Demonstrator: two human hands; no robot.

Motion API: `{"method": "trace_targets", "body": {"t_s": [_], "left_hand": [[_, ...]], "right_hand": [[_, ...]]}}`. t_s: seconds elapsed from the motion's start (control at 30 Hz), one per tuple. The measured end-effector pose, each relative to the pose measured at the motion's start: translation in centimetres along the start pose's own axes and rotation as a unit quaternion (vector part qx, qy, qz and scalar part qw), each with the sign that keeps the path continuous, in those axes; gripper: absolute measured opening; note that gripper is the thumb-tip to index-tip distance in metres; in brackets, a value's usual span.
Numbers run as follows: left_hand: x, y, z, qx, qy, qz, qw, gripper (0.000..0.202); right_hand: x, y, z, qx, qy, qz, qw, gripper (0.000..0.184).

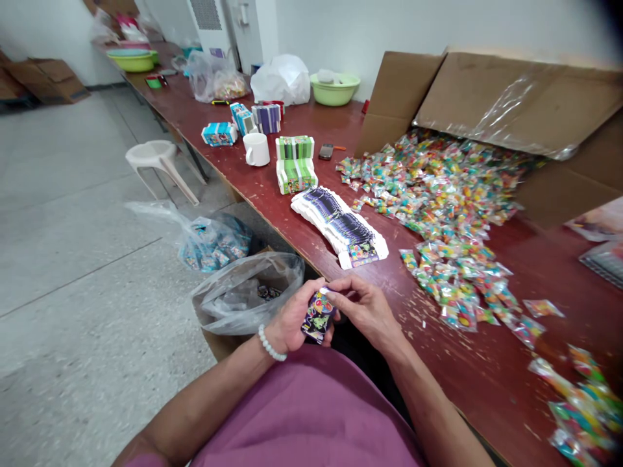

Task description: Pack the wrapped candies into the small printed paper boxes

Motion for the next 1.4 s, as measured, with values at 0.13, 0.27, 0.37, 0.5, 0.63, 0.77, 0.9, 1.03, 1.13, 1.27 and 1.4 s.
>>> {"method": "trace_targets", "body": {"t_s": [0.13,0.27,0.37,0.5,0.63,0.77,0.9,1.03,1.13,1.27,1.4], "left_hand": [[-0.2,0.2,-0.2,-0.016,-0.045,-0.046,0.998,0.051],[-0.2,0.2,-0.2,-0.003,-0.079,-0.052,0.996,0.063],[-0.1,0.2,-0.1,0.014,-0.065,-0.023,0.998,0.062],[-0.4,0.0,-0.1,0.029,0.009,0.014,0.999,0.042],[-0.8,-0.4,0.5,-0.023,0.062,0.007,0.998,0.039],[-1.8,-0.3,0.8,-0.041,0.080,-0.083,0.992,0.037],[-1.5,-0.4,1.0,-0.033,0.115,-0.086,0.989,0.036],[-0.9,-0.9,1.6,-0.032,0.105,-0.045,0.993,0.036],[-1.2,-0.5,3.6,-0.095,0.018,-0.054,0.994,0.032],[-4.8,2.5,8.6,-0.324,-0.223,-0.217,0.894,0.047],[-7.5,4.3,10.5,-0.460,-0.371,-0.306,0.747,0.053]], "right_hand": [[-0.5,-0.5,-0.2,-0.028,-0.085,-0.038,0.995,0.027],[-0.1,-0.7,-0.6,-0.012,-0.153,-0.046,0.987,0.030],[0.4,-0.5,-0.6,0.002,-0.086,0.003,0.996,0.026],[1.3,0.3,-0.8,0.039,0.100,0.131,0.986,0.020],[1.8,1.2,-1.9,0.083,0.278,0.211,0.934,0.069],[1.5,1.2,-3.0,0.103,0.360,0.225,0.899,0.089],[1.2,0.7,-3.5,0.080,0.359,0.246,0.897,0.078],[1.0,0.5,-3.9,0.085,0.323,0.257,0.907,0.073],[0.5,0.1,-3.2,0.111,0.307,0.251,0.911,0.086],[-1.2,-2.3,3.1,-0.019,0.356,0.228,0.906,0.081],[-5.0,-5.4,10.0,-0.142,0.464,0.124,0.865,0.072]]}}
Point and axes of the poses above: each hand's wrist, its own y-axis away from the middle knuckle, its own z-axis out of the back of the hand, x = y × z, the point moved 6 cm from there along -y, towards the middle knuckle, and after that the axes turned 14 degrees about z, right-handed, at the moved point
